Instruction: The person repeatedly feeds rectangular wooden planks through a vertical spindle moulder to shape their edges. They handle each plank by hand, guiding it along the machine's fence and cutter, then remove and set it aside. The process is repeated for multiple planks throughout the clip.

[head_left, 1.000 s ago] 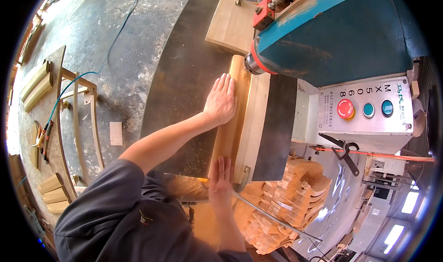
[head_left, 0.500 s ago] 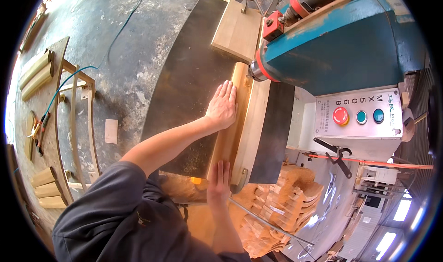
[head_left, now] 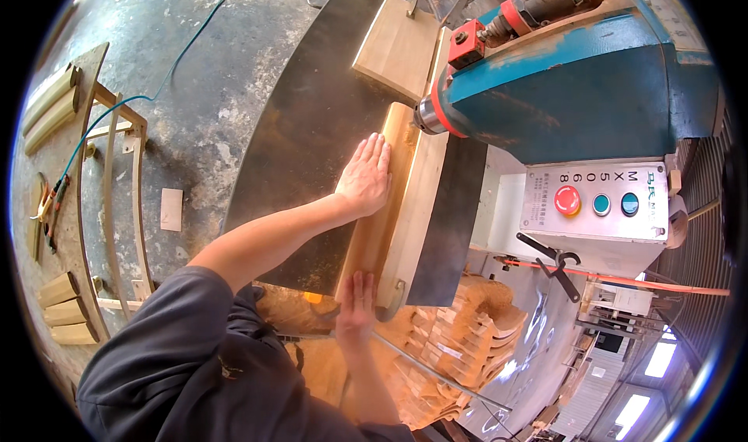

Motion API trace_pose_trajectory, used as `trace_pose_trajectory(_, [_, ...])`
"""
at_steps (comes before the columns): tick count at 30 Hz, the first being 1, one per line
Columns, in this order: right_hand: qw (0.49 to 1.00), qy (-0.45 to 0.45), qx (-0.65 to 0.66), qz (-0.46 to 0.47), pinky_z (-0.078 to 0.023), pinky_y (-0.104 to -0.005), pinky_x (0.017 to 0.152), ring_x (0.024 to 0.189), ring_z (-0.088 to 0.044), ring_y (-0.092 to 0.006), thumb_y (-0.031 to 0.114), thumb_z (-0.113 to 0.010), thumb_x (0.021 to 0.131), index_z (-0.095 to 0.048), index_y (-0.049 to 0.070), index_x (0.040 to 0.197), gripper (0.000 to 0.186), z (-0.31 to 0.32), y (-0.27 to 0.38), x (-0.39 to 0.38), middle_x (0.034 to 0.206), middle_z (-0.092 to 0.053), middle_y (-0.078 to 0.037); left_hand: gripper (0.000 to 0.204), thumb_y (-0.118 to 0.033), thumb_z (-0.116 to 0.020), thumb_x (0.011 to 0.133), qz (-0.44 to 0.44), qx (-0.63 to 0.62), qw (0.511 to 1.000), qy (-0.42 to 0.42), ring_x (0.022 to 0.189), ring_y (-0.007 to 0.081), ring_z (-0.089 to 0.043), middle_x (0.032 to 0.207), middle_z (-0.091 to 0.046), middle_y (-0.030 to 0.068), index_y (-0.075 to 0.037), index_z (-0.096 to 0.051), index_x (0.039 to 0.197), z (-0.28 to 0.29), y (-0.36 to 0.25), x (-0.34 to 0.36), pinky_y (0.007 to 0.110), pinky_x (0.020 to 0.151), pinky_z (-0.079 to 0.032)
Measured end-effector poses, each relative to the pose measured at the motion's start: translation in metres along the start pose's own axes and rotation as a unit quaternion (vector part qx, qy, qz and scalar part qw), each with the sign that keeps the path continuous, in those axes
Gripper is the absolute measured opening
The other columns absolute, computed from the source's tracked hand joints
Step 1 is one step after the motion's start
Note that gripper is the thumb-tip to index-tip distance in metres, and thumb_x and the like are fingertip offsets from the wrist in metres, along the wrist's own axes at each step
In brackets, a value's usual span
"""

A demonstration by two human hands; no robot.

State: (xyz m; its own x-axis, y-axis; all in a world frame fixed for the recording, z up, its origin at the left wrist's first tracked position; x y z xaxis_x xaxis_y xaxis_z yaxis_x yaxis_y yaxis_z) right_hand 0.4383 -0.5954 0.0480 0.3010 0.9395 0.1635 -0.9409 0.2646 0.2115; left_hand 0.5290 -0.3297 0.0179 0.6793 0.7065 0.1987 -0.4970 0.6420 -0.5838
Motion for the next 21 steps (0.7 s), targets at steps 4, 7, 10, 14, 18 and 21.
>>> trace_pose_trajectory(4, [0.998,-0.018,-0.06,0.033,-0.05,-0.0556,0.115,0.139,-0.058,-0.0473,0.003,-0.056,0.101,-0.064,-0.003,0.142,0.043,-0.006,-0.001,-0.005,0.15,-0.061,-0.021,0.064,-0.023,-0.047,0.105,-0.005,0.0,1.0,-0.004,0.161,0.0415,-0.025,0.167,-0.034,0.0311,0.013,-0.037,0.157,0.0,-0.001,-0.003,0.049,0.134,-0.015])
trace_pose_trajectory(7, [0.998,-0.036,-0.051,0.03,-0.051,-0.0572,0.113,0.136,-0.06,-0.0473,-0.008,-0.06,0.09,-0.067,-0.002,0.137,0.048,-0.003,0.001,-0.004,0.146,-0.065,-0.021,0.063,-0.023,-0.047,0.105,-0.005,-0.008,1.0,-0.009,0.161,0.0417,-0.026,0.167,-0.035,0.0311,0.013,-0.037,0.157,0.0,-0.002,-0.004,0.049,0.134,-0.016])
trace_pose_trajectory(10, [0.997,-0.039,-0.057,0.034,-0.052,-0.0565,0.113,0.134,-0.062,-0.0471,-0.008,-0.06,0.091,-0.068,-0.003,0.135,0.045,-0.001,0.003,-0.005,0.143,-0.066,-0.022,0.063,-0.023,-0.046,0.105,-0.004,-0.004,1.0,-0.008,0.161,0.0418,-0.026,0.167,-0.035,0.0312,0.013,-0.037,0.156,0.0,-0.003,-0.007,0.049,0.134,-0.016])
trace_pose_trajectory(14, [0.997,-0.041,-0.062,0.036,-0.052,-0.0558,0.112,0.133,-0.063,-0.0466,-0.007,-0.06,0.091,-0.07,-0.002,0.133,0.044,0.001,0.005,-0.007,0.141,-0.068,-0.021,0.063,-0.024,-0.046,0.106,-0.005,-0.001,1.0,-0.004,0.161,0.0416,-0.025,0.167,-0.034,0.0311,0.013,-0.037,0.157,0.0,-0.004,-0.01,0.049,0.134,-0.016])
trace_pose_trajectory(18, [0.996,-0.039,-0.071,0.039,-0.052,-0.0552,0.112,0.133,-0.063,-0.0461,-0.007,-0.06,0.09,-0.07,-0.001,0.133,0.044,0.001,0.004,-0.011,0.142,-0.068,-0.02,0.063,-0.024,-0.045,0.106,-0.004,0.01,1.0,0.003,0.162,0.0412,-0.024,0.168,-0.033,0.0312,0.012,-0.037,0.157,-0.001,-0.005,-0.013,0.049,0.134,-0.015])
trace_pose_trajectory(21, [0.996,-0.046,-0.069,0.038,-0.053,-0.055,0.112,0.133,-0.064,-0.0453,-0.007,-0.06,0.09,-0.07,-0.001,0.134,0.045,0.001,0.005,-0.014,0.143,-0.067,-0.02,0.063,-0.025,-0.044,0.107,-0.005,0.014,1.0,-0.003,0.162,0.0412,-0.024,0.168,-0.033,0.0312,0.012,-0.037,0.157,-0.002,-0.006,-0.016,0.049,0.135,-0.015])
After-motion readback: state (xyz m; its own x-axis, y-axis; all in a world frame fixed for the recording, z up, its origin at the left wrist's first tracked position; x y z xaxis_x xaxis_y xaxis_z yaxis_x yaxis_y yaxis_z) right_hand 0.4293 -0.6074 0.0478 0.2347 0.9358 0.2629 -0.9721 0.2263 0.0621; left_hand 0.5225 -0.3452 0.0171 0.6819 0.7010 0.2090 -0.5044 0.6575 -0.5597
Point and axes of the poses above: each hand's wrist, its own x-axis towards the middle knuckle, its own z-axis out of the back of the hand, y = z × x, the point moved 8 cm from there along x, towards the middle knuckle
